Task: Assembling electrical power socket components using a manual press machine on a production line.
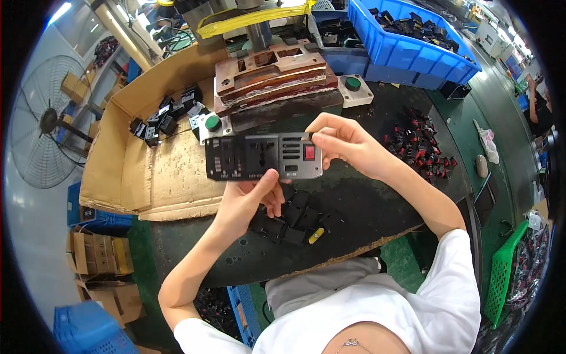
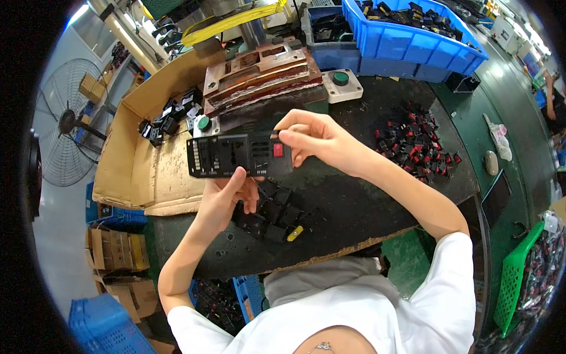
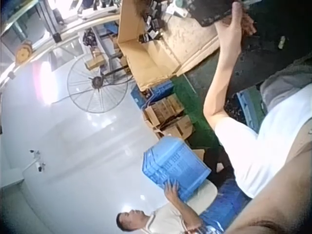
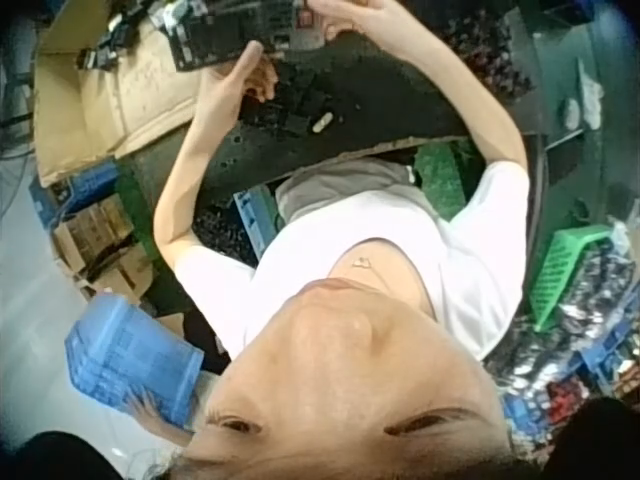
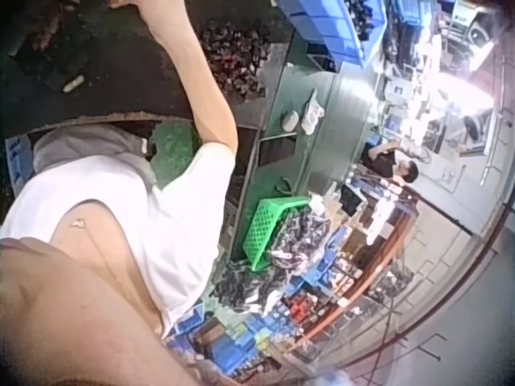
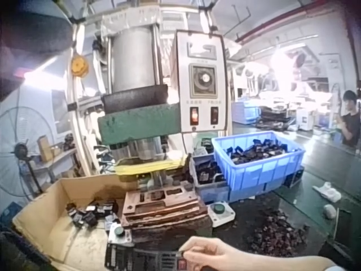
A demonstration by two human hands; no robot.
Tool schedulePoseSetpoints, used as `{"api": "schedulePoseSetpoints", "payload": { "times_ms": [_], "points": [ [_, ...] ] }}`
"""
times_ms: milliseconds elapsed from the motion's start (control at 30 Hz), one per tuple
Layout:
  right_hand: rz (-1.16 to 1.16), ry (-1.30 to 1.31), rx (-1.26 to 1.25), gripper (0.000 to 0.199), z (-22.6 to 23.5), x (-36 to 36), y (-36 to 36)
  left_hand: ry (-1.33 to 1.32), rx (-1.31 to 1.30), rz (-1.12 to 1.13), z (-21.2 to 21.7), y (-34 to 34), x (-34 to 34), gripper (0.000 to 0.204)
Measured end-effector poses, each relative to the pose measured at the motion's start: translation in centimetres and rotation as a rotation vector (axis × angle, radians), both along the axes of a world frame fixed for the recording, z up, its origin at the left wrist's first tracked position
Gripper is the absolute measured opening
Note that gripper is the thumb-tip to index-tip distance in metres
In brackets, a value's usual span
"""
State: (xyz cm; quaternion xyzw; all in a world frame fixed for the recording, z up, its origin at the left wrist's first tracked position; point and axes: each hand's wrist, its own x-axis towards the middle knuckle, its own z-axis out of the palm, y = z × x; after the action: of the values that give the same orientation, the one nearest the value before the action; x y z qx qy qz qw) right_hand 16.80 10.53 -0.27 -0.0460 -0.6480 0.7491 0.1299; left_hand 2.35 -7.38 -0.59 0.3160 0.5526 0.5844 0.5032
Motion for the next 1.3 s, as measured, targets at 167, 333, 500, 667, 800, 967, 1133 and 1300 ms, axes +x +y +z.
{"api": "schedulePoseSetpoints", "payload": {
  "times_ms": [167,333,500,667,800,967,1133,1300],
  "points": [
    [0.036,0.129,0.155,0.031,0.4,-0.2,-0.8,0.092,0.181,0.227,0.5,-1.3,1.3,0.025],
    [-0.261,0.229,1.224,0.014,-0.4,-0.5,0.1,0.14,0.326,0.331,1.6,-2.7,1.4,0.02],
    [-0.22,0.081,1.466,0.016,-2.5,-0.3,0.3,0.123,0.467,0.402,2.6,-3.7,1.2,0.015],
    [-0.173,0.072,1.441,0.014,-2.4,-0.9,-0.2,0.135,0.537,0.458,3.0,-4.8,1.1,0.015],
    [-0.194,0.079,1.529,0.012,-2.5,-1.2,-0.4,0.164,0.619,0.527,2.7,-5.7,0.6,0.014],
    [-0.182,0.14,1.752,0.015,-2.3,-1.1,-1.0,0.194,0.612,0.584,2.8,-7.0,0.2,0.012],
    [-0.214,0.171,1.809,0.015,-1.9,-1.1,-1.5,0.24,0.674,0.704,3.0,-7.9,0.3,0.011],
    [-0.288,0.226,1.741,0.012,-1.5,-1.0,-0.9,0.28,0.689,0.908,2.5,-10.6,-0.7,0.009]
  ]
}}
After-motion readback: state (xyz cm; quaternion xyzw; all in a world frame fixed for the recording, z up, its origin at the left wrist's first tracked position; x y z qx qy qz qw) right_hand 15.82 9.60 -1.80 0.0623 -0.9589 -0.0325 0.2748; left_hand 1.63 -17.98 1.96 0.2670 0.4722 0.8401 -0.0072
